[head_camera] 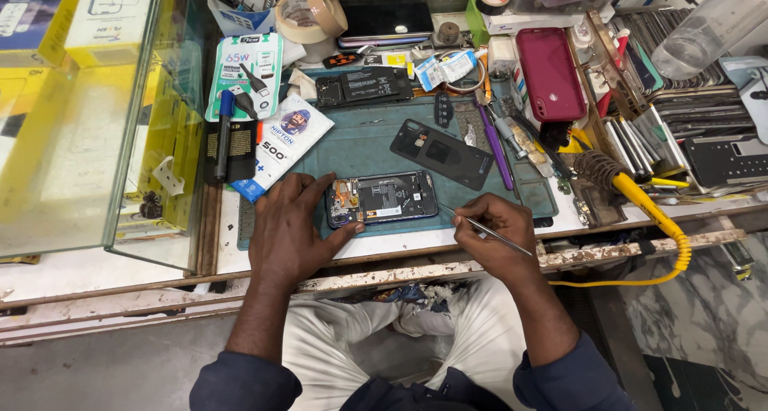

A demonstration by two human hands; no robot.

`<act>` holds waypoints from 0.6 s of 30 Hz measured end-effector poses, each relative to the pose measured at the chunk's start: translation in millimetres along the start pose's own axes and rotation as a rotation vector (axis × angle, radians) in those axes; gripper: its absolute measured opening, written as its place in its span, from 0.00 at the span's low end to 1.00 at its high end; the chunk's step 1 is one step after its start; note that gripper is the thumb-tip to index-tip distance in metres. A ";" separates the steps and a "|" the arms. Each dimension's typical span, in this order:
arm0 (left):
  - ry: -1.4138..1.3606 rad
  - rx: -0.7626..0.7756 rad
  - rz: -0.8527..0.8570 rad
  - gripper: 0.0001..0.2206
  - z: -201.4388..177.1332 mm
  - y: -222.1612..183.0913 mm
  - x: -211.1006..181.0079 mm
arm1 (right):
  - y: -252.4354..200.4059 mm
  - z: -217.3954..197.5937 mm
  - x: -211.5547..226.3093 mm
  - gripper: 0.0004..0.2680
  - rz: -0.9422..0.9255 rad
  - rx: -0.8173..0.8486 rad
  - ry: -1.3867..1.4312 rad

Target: The person uses tweezers to manipulate internal components of a disassembled smartphone on a cluttered workbench. They repeatedly probe and adjust small parts near the battery and motherboard area without completing a visible final state.

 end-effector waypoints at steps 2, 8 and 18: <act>0.001 0.006 -0.007 0.38 0.7 0.3 0.6 | 0.8 0.4 0.9 0.02 0.013 -0.002 -0.027; -0.002 -0.014 0.013 0.38 -1.4 -0.2 -1.0 | 2.8 3.1 8.0 0.02 0.021 -0.024 -0.055; -0.010 0.031 -0.033 0.38 2.2 2.1 1.9 | 4.1 4.8 11.4 0.02 0.019 -0.015 -0.064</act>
Point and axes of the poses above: each hand's wrist, its own y-axis towards the middle knuckle, its own z-axis out of the palm, x = y × z, the point moved 8 cm from there along y, towards the middle knuckle, and after that the axes turned 2 degrees about x, right-handed, at the moved point
